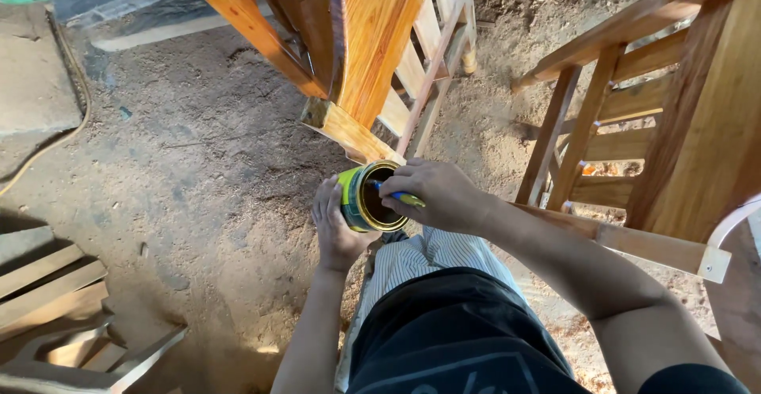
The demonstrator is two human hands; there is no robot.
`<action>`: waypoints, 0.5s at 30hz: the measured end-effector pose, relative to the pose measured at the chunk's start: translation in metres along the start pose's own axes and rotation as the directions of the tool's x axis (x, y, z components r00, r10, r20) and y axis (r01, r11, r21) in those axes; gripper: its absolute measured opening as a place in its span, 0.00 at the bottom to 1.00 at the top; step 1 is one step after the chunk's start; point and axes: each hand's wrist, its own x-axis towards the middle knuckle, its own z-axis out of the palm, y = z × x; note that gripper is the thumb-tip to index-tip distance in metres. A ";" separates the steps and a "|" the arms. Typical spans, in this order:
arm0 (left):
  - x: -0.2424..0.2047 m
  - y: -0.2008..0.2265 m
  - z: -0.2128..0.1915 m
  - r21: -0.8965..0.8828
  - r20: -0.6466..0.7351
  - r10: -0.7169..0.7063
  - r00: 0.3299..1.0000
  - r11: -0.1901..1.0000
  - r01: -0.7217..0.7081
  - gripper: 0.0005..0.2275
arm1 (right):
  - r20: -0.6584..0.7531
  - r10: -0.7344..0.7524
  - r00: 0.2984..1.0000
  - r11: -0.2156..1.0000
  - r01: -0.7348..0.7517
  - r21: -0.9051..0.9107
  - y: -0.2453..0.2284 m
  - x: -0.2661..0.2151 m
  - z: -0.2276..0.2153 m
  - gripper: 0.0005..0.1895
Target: The person applies a dark wood stain to a wooden chair using a paintbrush. They dip the brush into a can of stain and coat the chair's backrest, legs, and seat slats.
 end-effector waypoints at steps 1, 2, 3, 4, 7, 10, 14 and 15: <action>-0.001 -0.002 0.000 0.000 -0.004 0.011 1.000 1.000 -0.011 0.52 | -0.023 -0.020 1.000 1.000 0.020 0.001 0.000 0.000 0.001 0.08; 0.000 -0.002 -0.002 0.000 -0.006 0.011 1.000 1.000 -0.011 0.52 | -0.022 -0.022 1.000 1.000 0.022 0.000 -0.001 0.001 0.000 0.08; 0.001 -0.002 -0.003 0.013 -0.013 0.012 1.000 1.000 -0.012 0.52 | -0.006 -0.006 1.000 1.000 0.006 -0.002 -0.003 0.002 -0.001 0.08; 0.001 -0.002 -0.003 0.025 -0.018 0.013 1.000 1.000 -0.013 0.51 | 0.010 0.011 1.000 1.000 -0.011 -0.004 -0.004 0.002 -0.001 0.08; 0.002 -0.003 -0.005 0.067 -0.013 -0.008 1.000 0.998 0.009 0.50 | 0.048 0.018 0.999 1.000 -0.017 -0.022 -0.005 0.002 0.001 0.08; 0.000 -0.005 -0.007 0.103 0.004 0.022 1.000 0.994 -0.023 0.49 | 0.029 0.021 0.999 1.000 -0.021 -0.008 -0.003 0.001 0.008 0.08; 0.001 -0.005 -0.009 0.108 -0.022 0.071 0.997 0.992 -0.068 0.49 | 0.010 0.040 0.999 0.999 -0.040 -0.004 -0.002 0.001 0.014 0.08; 0.001 -0.005 -0.009 0.119 -0.017 0.074 0.997 0.990 -0.072 0.49 | 0.004 0.045 0.999 0.999 -0.045 -0.005 -0.001 0.000 0.015 0.08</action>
